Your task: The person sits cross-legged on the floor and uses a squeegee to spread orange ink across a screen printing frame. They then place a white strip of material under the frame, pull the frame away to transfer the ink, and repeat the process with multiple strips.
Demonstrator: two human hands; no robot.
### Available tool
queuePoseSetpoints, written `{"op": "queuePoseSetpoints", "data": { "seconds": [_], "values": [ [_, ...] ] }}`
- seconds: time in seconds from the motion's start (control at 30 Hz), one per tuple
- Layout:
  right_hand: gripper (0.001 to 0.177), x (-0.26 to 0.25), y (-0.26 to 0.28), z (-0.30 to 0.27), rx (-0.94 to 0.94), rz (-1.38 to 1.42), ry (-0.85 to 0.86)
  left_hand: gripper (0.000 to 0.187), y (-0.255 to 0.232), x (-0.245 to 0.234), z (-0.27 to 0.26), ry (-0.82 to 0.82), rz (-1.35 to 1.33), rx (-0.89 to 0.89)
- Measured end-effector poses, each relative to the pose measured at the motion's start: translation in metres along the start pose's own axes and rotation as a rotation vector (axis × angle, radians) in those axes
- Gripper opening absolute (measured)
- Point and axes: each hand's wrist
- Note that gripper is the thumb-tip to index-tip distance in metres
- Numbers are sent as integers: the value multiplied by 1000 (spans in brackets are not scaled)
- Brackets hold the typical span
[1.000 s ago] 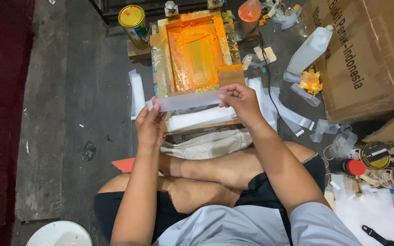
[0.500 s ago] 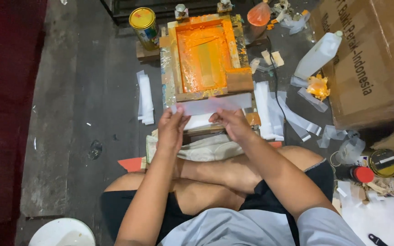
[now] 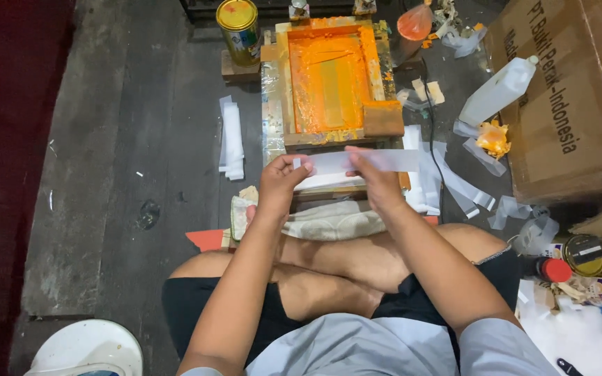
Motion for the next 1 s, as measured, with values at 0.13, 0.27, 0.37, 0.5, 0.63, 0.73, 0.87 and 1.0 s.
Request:
{"op": "queuePoseSetpoints", "data": {
  "seconds": [0.13, 0.27, 0.37, 0.5, 0.63, 0.73, 0.87, 1.0],
  "values": [
    [29, -11, 3, 8, -45, -46, -30, 26, -10, -11, 2, -30, 10, 27],
    [22, -18, 9, 13, -104, -102, -93, 25, -23, -20, -5, -51, 78, 80],
    [20, -20, 17, 18, -147, -133, -82, 24, -28, -27, -4, -78, 79, 108],
    [20, -22, 23, 19, -212, -240, -6, 24, -34, -29, -13, -99, 70, 133],
    [18, -16, 33, 21, -224, -282, 44, 24, -27, -44, -2, -111, 62, 157],
    [18, -19, 37, 34, -255, -451, 180, 26, -38, -55, -12, -142, 114, 166],
    [15, 11, 63, 60, -336, -662, 378, 27, -61, -75, -25, -182, 272, 194],
    [16, 49, 77, 92, -377, -814, 669, 17, -85, -104, -34, -273, 653, 319]
  ]
}}
Point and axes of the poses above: each hand's wrist, its own z-axis towards the middle knuckle, its own x-axis out of the palm, y = z × x, and after that the axes turned 12 degrees about -x, right-handed
